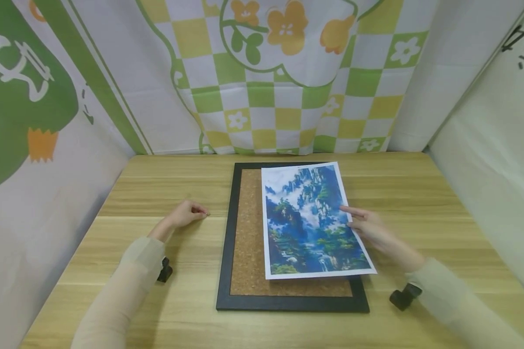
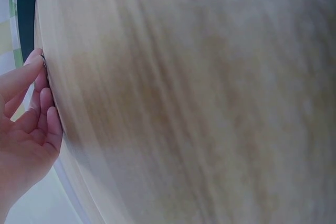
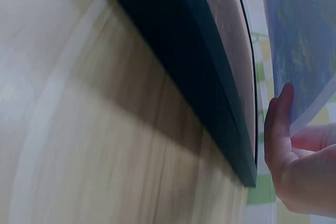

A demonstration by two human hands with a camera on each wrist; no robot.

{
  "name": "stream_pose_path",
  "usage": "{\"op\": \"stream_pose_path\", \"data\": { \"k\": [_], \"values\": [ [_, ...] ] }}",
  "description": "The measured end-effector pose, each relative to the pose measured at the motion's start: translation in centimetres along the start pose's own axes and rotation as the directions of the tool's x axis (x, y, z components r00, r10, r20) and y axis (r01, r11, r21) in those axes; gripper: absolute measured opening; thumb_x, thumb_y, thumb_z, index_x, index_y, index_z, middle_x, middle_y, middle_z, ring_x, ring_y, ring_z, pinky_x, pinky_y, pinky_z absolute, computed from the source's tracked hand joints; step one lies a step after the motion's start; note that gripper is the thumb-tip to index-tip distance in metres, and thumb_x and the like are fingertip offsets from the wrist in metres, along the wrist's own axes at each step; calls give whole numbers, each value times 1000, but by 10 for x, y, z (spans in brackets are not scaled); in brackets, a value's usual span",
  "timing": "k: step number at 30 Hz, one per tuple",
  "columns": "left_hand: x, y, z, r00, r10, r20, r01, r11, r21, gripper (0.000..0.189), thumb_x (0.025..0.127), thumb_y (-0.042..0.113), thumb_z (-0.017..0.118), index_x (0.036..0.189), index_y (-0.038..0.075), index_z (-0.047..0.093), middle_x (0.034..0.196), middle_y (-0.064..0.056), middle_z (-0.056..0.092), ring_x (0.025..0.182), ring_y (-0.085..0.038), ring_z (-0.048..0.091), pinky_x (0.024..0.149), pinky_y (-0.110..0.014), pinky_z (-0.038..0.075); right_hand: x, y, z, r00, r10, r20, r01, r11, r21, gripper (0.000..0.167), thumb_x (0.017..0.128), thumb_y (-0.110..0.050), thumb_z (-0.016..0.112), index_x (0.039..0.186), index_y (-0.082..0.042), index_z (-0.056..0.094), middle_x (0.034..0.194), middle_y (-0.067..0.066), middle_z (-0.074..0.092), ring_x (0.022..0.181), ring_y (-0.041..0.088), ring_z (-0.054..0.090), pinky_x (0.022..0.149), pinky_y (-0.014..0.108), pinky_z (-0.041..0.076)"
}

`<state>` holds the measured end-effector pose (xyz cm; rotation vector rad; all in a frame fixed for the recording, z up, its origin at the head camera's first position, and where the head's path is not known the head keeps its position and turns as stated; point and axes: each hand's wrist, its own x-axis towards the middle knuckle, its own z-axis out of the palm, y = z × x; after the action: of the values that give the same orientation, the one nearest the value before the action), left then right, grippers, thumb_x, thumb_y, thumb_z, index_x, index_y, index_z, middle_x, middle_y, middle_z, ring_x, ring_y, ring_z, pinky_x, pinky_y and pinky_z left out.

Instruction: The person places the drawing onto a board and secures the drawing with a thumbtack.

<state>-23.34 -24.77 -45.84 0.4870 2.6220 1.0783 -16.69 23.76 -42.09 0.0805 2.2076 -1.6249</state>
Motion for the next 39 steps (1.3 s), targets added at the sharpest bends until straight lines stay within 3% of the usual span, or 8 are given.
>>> {"op": "stream_pose_path", "data": {
  "k": [4,7,8,10,12,29,36,39],
  "values": [
    [0,1,0,1000,0,3,0,1000,-1,14,85,4,57,92,-5,65,95,-18,64,85,-22,55,70,-28,42,6,-2,13,1000,5,-11,-5,999,44,50,88,1,42,136,-6,32,140,22,25,63,4,46,58,19,43],
    [-1,3,0,1000,-3,1,3,1000,2,14,85,3,56,92,-5,65,96,-18,64,85,-22,54,70,-28,42,9,-6,22,999,33,-32,-31,998,53,50,88,2,41,136,-7,32,141,23,21,79,16,55,70,27,47],
    [-1,3,0,1000,-3,2,3,1000,2,14,85,3,56,92,-5,65,96,-18,64,86,-23,55,70,-28,42,10,-7,25,998,41,-37,-39,998,52,50,88,3,41,136,-7,32,143,22,19,94,24,54,78,33,46],
    [-1,3,0,1000,-7,1,7,1000,0,14,85,3,56,92,-5,65,97,-19,63,86,-23,55,71,-29,42,11,-8,30,998,56,-37,-54,997,47,50,89,3,39,137,-7,32,144,21,13,118,37,37,92,46,37],
    [-1,3,0,1000,-7,3,7,1000,1,14,85,3,56,93,-5,65,97,-19,63,87,-24,55,72,-29,42,12,-9,34,998,61,-32,-60,997,46,49,89,3,38,137,-7,31,145,21,11,126,40,24,96,53,27],
    [-1,3,0,1000,-6,8,6,1000,-3,14,85,3,56,93,-5,65,96,-18,63,85,-22,54,71,-28,42,17,-4,49,997,77,-19,-77,997,16,49,88,3,39,136,-8,33,144,20,17,119,38,35,91,48,37],
    [-1,2,0,1000,-14,4,14,1000,-13,14,85,3,57,93,-5,65,97,-19,63,86,-23,54,71,-28,42,16,-7,51,999,30,-27,-32,995,-96,48,89,3,41,136,-6,33,142,25,18,121,41,32,87,45,42],
    [-1,2,0,1000,-17,4,17,1000,-9,14,85,3,56,93,-4,65,97,-18,63,86,-22,54,72,-28,42,16,-7,51,1000,-1,-24,-2,991,-135,49,89,2,43,136,-5,32,139,27,22,115,40,41,80,39,47]
  ]
}}
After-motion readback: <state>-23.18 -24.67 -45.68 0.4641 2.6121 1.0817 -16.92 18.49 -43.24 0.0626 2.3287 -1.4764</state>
